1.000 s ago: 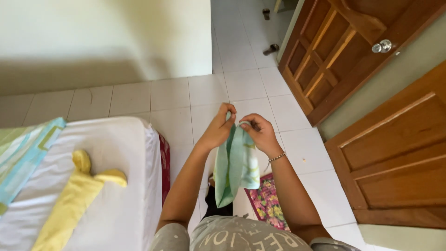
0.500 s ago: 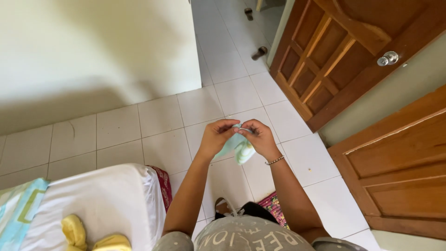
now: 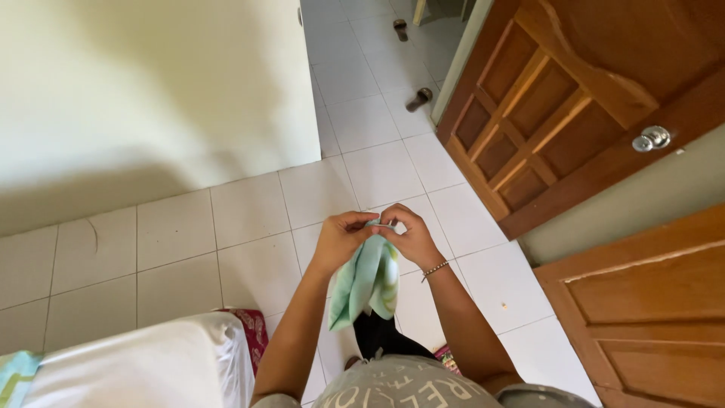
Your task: The person folds a brown patterned towel on a balcony and then on a bed, placing it on a wooden table. They then fold a light green towel on the bed.
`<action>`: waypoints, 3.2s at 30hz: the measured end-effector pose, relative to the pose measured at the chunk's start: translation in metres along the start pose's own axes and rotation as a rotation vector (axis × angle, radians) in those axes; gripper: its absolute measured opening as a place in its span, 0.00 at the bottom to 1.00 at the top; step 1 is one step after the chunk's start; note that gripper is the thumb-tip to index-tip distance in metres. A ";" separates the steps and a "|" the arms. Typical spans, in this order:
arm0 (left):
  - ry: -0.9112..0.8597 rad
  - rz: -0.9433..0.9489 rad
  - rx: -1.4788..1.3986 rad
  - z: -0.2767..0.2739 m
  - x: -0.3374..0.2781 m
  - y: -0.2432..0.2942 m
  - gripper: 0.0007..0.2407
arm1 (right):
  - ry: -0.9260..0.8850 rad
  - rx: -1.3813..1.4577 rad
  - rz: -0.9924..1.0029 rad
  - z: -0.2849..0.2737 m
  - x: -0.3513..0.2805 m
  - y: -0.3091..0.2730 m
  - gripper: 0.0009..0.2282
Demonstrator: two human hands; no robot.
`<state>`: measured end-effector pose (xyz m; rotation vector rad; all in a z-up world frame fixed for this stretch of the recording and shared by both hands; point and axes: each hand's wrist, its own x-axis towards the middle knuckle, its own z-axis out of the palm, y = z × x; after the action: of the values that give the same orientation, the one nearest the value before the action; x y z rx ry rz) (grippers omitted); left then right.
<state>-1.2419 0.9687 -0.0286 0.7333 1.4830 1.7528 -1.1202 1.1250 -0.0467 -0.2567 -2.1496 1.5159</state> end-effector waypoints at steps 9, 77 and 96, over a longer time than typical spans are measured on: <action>-0.045 0.141 0.348 0.010 0.132 0.052 0.13 | -0.244 0.126 -0.099 -0.073 0.114 0.051 0.06; -1.898 0.101 0.155 0.571 0.055 0.001 0.08 | 1.712 -0.698 1.002 -0.031 -0.499 -0.314 0.06; -1.614 0.153 0.203 0.774 -0.108 -0.102 0.05 | 2.390 -0.706 0.249 -0.137 -0.608 -0.297 0.09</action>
<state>-0.5460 1.3369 0.0114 1.7603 0.4144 0.5421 -0.4920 0.8730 0.0897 -1.4930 -0.3614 -0.2194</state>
